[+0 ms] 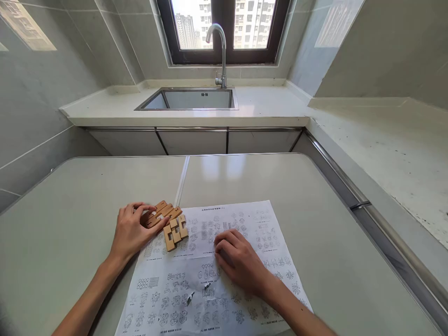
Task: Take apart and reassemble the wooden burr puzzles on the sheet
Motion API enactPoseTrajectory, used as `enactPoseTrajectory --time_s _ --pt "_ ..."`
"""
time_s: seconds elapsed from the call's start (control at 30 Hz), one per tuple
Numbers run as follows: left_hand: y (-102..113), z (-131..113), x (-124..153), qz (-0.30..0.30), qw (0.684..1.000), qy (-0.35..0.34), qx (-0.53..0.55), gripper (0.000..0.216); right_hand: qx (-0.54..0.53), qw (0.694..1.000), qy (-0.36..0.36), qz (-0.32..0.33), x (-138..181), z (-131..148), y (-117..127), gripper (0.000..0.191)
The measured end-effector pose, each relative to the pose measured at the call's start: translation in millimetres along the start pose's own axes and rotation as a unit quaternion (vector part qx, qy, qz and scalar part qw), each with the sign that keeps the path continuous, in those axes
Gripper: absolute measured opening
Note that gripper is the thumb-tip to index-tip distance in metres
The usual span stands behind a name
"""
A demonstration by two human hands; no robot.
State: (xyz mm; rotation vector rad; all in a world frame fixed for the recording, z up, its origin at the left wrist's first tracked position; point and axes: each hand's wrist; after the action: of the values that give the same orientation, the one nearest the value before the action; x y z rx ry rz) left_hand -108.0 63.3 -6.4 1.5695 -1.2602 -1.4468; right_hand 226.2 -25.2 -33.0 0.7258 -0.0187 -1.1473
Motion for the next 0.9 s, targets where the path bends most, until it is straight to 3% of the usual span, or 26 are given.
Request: enactPoseTrajectory --time_s 0.2,0.4,0.6,0.9 --pt "14.2 0.0 -15.1 0.073 0.997 0.012 -0.023 0.056 -0.004 1.000 -0.009 -0.002 -0.4 1.0 -0.1 0.020" --pt "19.7 -1.4 -35.6 0.120 0.991 -0.029 -0.044 0.040 -0.002 1.000 -0.004 -0.005 -2.1 3.3 1.6 0.020" --pt "14.2 2.2 -48.6 0.118 0.990 -0.068 -0.025 0.035 -0.003 1.000 -0.005 -0.005 -2.6 2.8 1.3 0.020" --pt "22.3 6.5 -46.4 0.132 0.988 -0.076 -0.025 0.036 -0.005 1.000 -0.001 -0.004 -2.8 2.4 1.7 0.020"
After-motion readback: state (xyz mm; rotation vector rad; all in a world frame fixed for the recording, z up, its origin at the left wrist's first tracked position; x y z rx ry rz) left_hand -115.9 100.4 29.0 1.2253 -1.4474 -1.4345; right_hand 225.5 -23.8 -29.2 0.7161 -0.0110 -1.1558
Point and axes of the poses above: each hand's wrist, its own x-axis away from the middle knuckle, its own y-axis out of the back of the hand, z = x × y, and after that the axes turned 5 degrees about -x, right-handed
